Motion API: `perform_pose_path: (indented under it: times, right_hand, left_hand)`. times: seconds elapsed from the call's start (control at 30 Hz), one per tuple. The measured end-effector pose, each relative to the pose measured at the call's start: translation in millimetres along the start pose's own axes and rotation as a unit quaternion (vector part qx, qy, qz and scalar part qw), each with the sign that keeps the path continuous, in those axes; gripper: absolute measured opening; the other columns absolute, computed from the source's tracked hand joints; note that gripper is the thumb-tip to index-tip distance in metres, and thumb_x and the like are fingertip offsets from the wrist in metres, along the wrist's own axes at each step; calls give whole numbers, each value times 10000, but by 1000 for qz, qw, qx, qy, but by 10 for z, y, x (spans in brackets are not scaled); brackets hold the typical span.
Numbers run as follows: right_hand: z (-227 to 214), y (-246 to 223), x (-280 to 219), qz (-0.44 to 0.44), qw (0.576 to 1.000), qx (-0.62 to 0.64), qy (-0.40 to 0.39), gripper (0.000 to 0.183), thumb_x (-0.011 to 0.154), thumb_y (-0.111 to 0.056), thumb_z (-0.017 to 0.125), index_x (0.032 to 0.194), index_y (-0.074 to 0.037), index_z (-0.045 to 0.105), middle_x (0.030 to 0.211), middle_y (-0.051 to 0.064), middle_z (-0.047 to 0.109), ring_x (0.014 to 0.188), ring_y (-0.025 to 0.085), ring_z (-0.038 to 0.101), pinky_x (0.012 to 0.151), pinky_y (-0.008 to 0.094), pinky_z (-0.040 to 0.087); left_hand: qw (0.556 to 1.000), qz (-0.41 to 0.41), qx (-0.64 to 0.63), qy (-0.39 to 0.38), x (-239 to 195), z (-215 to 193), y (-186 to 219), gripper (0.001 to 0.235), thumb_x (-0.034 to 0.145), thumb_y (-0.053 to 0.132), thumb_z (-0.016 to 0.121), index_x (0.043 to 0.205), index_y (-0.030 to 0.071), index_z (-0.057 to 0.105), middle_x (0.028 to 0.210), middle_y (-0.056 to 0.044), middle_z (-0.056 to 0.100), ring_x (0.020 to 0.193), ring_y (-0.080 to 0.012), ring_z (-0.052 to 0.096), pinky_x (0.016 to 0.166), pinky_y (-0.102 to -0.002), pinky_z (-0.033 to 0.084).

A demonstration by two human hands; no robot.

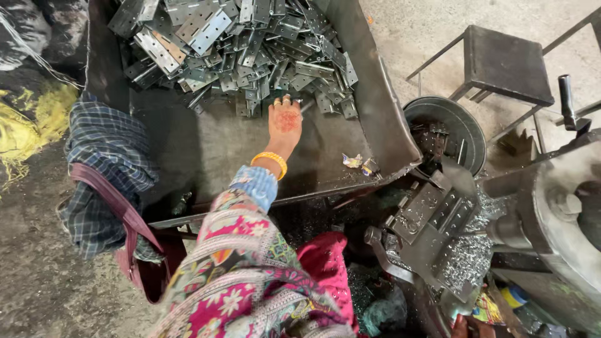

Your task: The person picks up metal hinge pieces from a bin and places them one at a time into a mechanical punch press, then uses their other hand to operate a lever that stamps the metal.

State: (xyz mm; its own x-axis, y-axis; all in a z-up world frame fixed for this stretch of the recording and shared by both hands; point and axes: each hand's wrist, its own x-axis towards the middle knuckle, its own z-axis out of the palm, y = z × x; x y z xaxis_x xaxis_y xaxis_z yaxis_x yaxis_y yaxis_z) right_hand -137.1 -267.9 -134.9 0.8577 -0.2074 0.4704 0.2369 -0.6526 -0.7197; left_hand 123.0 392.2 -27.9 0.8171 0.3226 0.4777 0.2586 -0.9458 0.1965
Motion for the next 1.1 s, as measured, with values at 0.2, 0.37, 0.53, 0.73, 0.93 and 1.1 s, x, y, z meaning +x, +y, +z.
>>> perform_pose_path:
  times: [0.2, 0.37, 0.53, 0.73, 0.93, 1.1]
  right_hand:
    - [-185, -1319, 24, -13, 979, -194, -58, 295, 1044, -310, 693, 1179, -47, 691, 893, 190, 727, 783, 274, 738, 763, 362, 590]
    - [-243, -2661, -31, 19, 907, -409, -95, 471, 1031, -487, 632, 1388, -190, 711, 1099, 149, 747, 902, 396, 731, 739, 521, 556]
    - [-305, -3357, -127, 51, 873, -447, -190, 450, 980, -524, 622, 1242, -162, 677, 1169, 105, 728, 1010, 354, 719, 811, 492, 561]
    - [289, -3699, -118, -91, 970, -179, -134, 712, 851, -288, 754, 1458, -20, 496, 1199, 240, 660, 1026, 441, 653, 801, 507, 529]
    - [346, -3135, -169, -75, 987, -62, -126, 658, 875, -112, 787, 1466, 8, 526, 1312, 285, 651, 1185, 458, 633, 964, 487, 511]
    - [429, -2815, -4, 152, 924, 282, -207, 550, 941, -132, 735, 1445, 21, 577, 1261, 278, 707, 1138, 472, 634, 947, 515, 518]
  left_hand:
    - [997, -20, -23, -71, -687, -764, -110, 431, 767, 132, 741, 1175, 15, 669, 1317, -254, 595, 1151, -405, 592, 911, -469, 523]
    - [999, 7, -46, 2, -1106, -1142, -240, 353, 793, 60, 776, 1132, 110, 688, 1338, -238, 629, 1127, -383, 644, 902, -440, 563]
    - [914, -119, -382, -74, -1454, -1699, 405, 408, 803, 129, 840, 1144, 39, 636, 1086, -188, 729, 1040, -336, 698, 910, -432, 538]
    - [747, -1, -629, -214, -2703, -1839, 1885, 438, 818, -25, 752, 1246, 7, 663, 1058, -138, 760, 975, -225, 714, 892, -337, 568]
    - [675, -44, -677, -290, -2982, -1660, 2031, 357, 878, 21, 772, 1215, 1, 652, 1083, -78, 744, 985, -157, 699, 892, -300, 573]
    - [680, -80, -652, -325, -2676, -1694, 2044, 374, 823, -8, 782, 1180, -3, 670, 1068, -74, 737, 960, -152, 692, 854, -311, 573]
